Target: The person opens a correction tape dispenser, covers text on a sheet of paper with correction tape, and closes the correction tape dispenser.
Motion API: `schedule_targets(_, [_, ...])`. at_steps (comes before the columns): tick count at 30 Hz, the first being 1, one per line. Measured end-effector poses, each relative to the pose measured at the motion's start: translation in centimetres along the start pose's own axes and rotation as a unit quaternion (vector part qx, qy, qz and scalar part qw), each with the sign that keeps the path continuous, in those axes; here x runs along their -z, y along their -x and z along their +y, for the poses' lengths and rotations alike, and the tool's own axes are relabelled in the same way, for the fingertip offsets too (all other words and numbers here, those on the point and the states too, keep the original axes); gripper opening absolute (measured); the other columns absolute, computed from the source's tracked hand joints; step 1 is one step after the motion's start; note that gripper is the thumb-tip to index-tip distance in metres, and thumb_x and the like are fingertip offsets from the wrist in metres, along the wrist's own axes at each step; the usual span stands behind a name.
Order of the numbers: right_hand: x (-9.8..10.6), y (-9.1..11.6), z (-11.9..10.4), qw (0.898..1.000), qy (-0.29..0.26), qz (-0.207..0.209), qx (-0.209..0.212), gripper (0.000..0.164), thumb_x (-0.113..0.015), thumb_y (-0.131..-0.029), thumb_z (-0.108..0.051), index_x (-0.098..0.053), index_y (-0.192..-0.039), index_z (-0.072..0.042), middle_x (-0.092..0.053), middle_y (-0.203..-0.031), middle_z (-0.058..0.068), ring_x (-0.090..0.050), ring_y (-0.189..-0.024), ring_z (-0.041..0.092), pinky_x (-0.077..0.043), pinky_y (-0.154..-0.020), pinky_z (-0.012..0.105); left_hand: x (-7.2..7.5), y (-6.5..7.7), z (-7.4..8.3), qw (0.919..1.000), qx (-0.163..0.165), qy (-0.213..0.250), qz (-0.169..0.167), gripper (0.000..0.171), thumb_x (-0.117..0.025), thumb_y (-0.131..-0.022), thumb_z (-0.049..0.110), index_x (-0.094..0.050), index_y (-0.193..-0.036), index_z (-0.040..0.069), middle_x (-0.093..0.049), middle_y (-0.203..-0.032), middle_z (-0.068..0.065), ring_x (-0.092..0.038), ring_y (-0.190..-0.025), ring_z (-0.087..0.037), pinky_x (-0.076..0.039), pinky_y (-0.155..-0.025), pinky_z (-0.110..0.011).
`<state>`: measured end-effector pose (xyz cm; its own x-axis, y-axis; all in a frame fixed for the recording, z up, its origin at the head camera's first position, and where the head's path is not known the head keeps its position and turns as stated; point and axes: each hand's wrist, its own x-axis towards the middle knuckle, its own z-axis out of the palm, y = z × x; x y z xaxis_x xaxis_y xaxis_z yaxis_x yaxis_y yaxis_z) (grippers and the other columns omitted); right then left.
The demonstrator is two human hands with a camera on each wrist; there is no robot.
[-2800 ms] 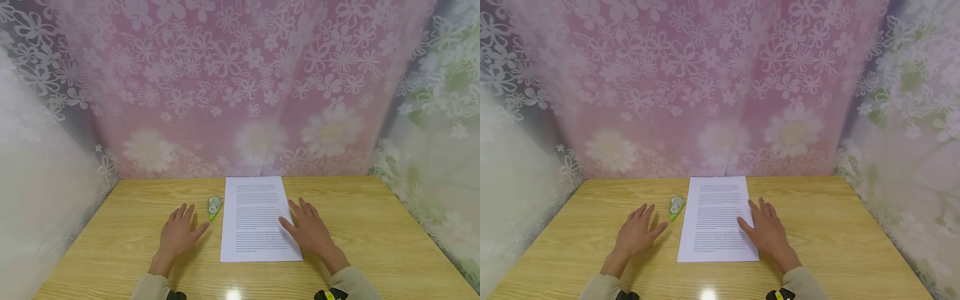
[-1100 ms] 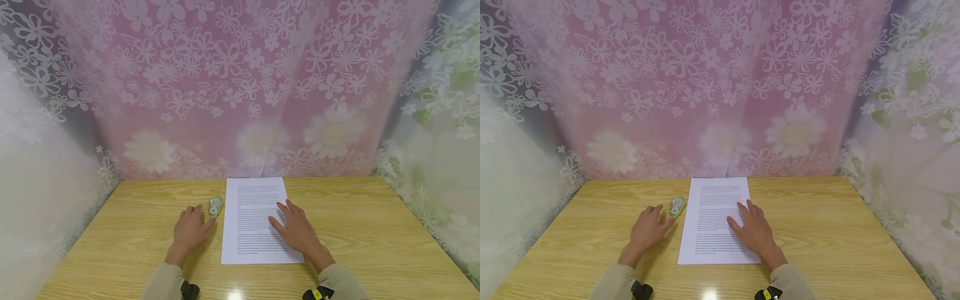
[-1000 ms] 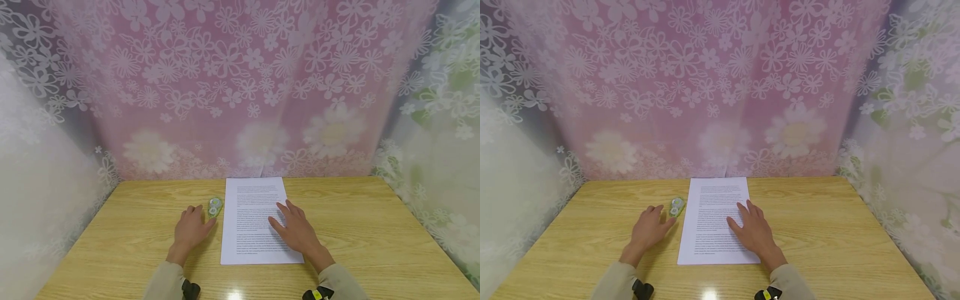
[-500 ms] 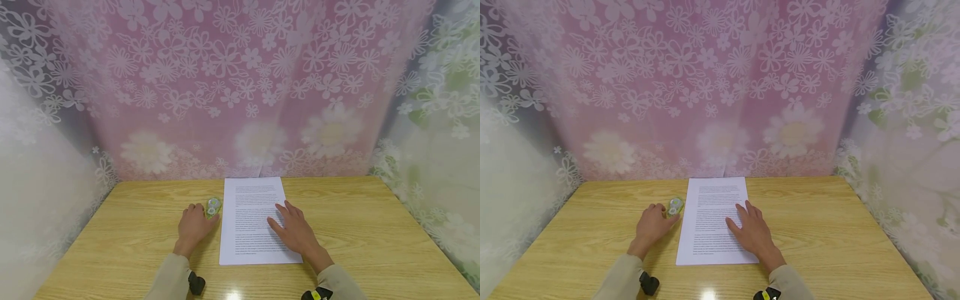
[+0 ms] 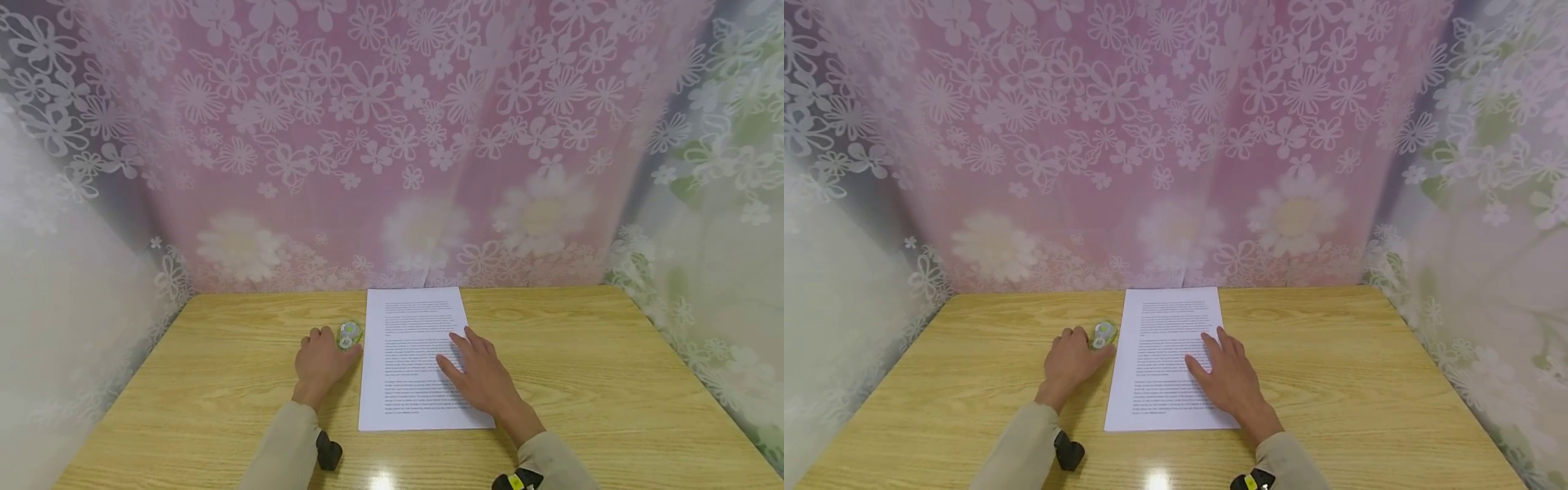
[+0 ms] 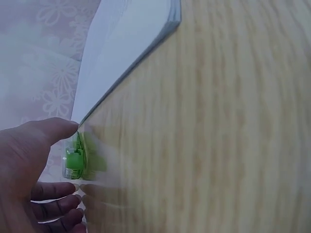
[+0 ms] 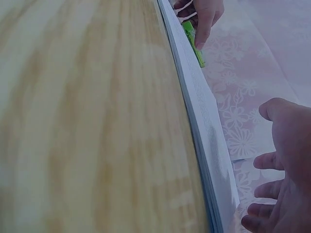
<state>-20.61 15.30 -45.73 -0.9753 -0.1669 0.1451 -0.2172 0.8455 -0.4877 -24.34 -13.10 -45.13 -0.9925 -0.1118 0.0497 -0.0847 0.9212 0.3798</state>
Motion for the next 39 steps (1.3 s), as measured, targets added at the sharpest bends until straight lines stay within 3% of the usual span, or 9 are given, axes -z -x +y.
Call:
schedule_targets(10, [0.0, 0.0, 0.0, 1.000, 0.003, 0.003, 0.003, 0.066, -0.047, -0.097, -0.052, -0.044, -0.142, -0.004, -0.028, -0.150, 0.024, -0.029, -0.134, 0.044, -0.031, -0.101, 0.059, -0.7, -0.7, -0.2, 0.9994, -0.011, -0.032, -0.009, 0.073, -0.058, -0.087, 0.056, -0.049, -0.124, -0.007, -0.051, -0.116, -0.024, -0.050, -0.104, -0.042, -0.045, -0.081, -0.053])
schedule_targets(27, [0.4, 0.1, 0.3, 1.000, -0.005, 0.000, -0.009, 0.062, -0.050, -0.097, -0.045, -0.043, -0.142, -0.002, -0.025, -0.151, 0.026, -0.027, -0.134, 0.045, -0.031, -0.101, 0.060, -0.6, -0.8, -0.4, 0.9997, -0.017, -0.017, 0.004, 0.058, -0.059, -0.090, 0.042, -0.050, -0.113, -0.011, -0.052, -0.094, -0.018, -0.053, -0.087, -0.034, -0.047, -0.070, -0.048])
schedule_targets(35, [0.5, 0.0, 0.3, 0.999, -0.040, -0.010, -0.019, 0.063, -0.048, -0.097, -0.048, -0.041, -0.144, -0.005, -0.023, -0.152, 0.024, -0.023, -0.136, 0.044, -0.028, -0.102, 0.061, 0.2, -0.6, -1.0, 0.9997, -0.015, 0.018, 0.003, 0.049, -0.060, -0.090, 0.040, -0.056, -0.104, -0.006, -0.053, -0.081, -0.010, -0.051, -0.068, -0.023, -0.043, -0.054, -0.037])
schedule_targets(39, [0.6, 0.1, 0.2, 0.995, -0.091, -0.020, -0.025, 0.065, -0.045, -0.098, -0.049, -0.040, -0.144, -0.004, -0.023, -0.152, 0.024, -0.022, -0.137, 0.045, -0.025, -0.104, 0.061, 0.8, -0.4, -0.7, 0.9990, -0.027, 0.035, 0.008, 0.046, -0.062, -0.090, 0.040, -0.061, -0.105, -0.003, -0.058, -0.081, -0.007, -0.051, -0.064, -0.019, -0.041, -0.050, -0.033])
